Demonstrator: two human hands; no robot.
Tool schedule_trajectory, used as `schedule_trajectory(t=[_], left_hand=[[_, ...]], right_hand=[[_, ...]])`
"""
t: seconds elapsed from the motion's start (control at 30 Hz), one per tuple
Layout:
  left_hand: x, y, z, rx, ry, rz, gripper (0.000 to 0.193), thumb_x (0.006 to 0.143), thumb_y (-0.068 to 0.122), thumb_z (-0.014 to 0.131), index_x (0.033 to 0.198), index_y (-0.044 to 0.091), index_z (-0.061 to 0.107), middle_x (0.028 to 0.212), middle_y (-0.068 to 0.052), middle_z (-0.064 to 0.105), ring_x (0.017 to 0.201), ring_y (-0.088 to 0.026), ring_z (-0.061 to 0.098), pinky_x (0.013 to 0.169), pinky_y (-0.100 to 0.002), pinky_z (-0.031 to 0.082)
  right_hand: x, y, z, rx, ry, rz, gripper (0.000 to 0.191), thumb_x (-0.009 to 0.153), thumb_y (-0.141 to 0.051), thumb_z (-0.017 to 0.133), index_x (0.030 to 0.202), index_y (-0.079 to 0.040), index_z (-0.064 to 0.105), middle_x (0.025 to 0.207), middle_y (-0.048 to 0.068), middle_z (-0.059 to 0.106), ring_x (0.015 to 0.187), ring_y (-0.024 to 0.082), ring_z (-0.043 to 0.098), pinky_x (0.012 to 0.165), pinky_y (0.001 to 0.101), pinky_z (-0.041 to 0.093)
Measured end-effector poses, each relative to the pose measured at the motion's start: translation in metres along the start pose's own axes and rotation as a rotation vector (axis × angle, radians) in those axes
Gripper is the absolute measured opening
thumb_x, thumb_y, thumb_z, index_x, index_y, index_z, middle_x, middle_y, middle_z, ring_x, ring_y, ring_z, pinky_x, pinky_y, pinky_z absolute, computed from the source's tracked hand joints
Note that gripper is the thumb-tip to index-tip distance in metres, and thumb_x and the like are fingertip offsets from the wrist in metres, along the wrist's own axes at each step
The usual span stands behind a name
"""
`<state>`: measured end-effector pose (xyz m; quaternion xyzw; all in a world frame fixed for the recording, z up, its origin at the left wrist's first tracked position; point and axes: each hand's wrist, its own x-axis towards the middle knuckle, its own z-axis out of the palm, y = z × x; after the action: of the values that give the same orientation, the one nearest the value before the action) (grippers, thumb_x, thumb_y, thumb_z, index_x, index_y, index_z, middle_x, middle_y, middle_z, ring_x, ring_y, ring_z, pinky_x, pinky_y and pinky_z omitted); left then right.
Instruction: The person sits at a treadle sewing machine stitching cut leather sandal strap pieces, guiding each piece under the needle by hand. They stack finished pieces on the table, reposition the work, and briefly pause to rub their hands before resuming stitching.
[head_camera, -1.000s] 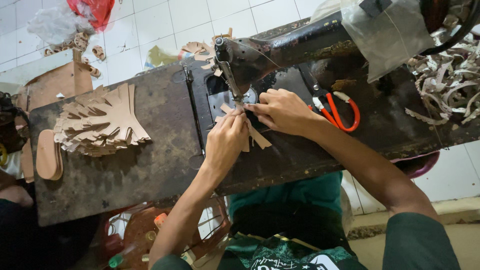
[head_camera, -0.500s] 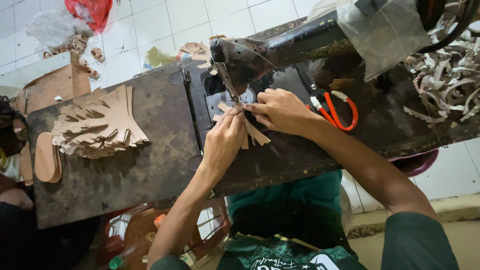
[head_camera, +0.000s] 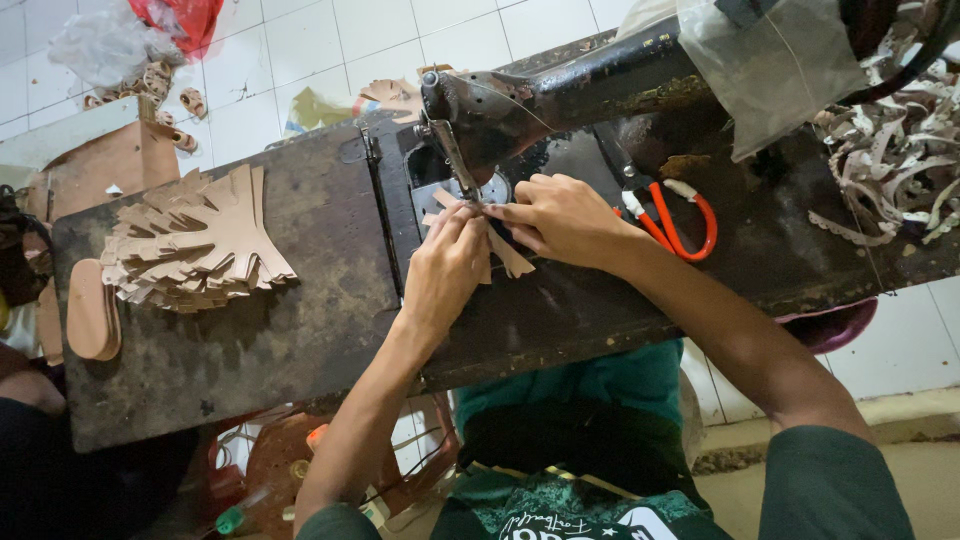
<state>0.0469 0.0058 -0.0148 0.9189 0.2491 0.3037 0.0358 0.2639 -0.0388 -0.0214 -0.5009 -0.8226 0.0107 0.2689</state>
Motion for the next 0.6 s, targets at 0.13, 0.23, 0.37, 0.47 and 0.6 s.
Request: schedule_trajectory(t=[0.13,0.23,0.37,0.47,0.6], left_hand=[[0.0024,-0.0026,-0.0013,0.015,0.0,0.049,0.021,0.09,0.004,0.069,0.11,-0.001,0.066,0.118,-0.014,0.069,0.117,-0.029,0.066,0.1,-0.037,0.056],[0.0041,-0.0041,-0.001,0.029,-0.016,0.036,0.018,0.093,0.005,0.069,0.11,0.0,0.067,0.117,-0.013,0.069,0.116,-0.027,0.066,0.1,-0.037,0.056],[0.005,-0.0052,-0.0012,-0.021,-0.066,-0.026,0.016,0.093,0.006,0.069,0.108,0.0,0.068,0.115,-0.012,0.069,0.114,-0.027,0.066,0.096,-0.037,0.056],[0.0048,-0.0079,-0.0027,0.16,-0.078,0.227,0.02,0.082,0.009,0.071,0.101,0.003,0.067,0.11,-0.01,0.07,0.113,-0.028,0.067,0.101,-0.039,0.056],[0.003,-0.0081,-0.0024,0.002,-0.026,0.111,0.021,0.09,0.007,0.071,0.109,0.0,0.066,0.113,-0.012,0.07,0.118,-0.027,0.067,0.104,-0.039,0.055]], right_hand=[[-0.0006,-0.0004,-0.0009,0.018,0.034,-0.015,0.033,0.09,-0.022,0.072,0.123,-0.017,0.073,0.085,0.006,0.057,0.083,0.028,0.06,0.072,0.0421,0.051],[0.0,0.0007,-0.0005,0.01,0.018,-0.006,0.03,0.09,-0.022,0.072,0.12,-0.016,0.073,0.085,0.006,0.057,0.083,0.028,0.06,0.072,0.0426,0.05],[-0.0004,0.0027,0.0019,0.014,0.003,-0.005,0.029,0.09,-0.021,0.072,0.118,-0.015,0.073,0.084,0.007,0.057,0.081,0.028,0.059,0.069,0.043,0.049],[-0.0014,0.0041,0.004,0.008,0.018,-0.011,0.022,0.089,-0.021,0.073,0.11,-0.014,0.073,0.085,0.007,0.057,0.083,0.029,0.059,0.07,0.0437,0.049],[-0.0018,0.0061,0.0041,0.001,-0.007,0.0,0.014,0.089,-0.022,0.073,0.099,-0.013,0.071,0.084,0.006,0.057,0.084,0.029,0.059,0.072,0.0439,0.049]])
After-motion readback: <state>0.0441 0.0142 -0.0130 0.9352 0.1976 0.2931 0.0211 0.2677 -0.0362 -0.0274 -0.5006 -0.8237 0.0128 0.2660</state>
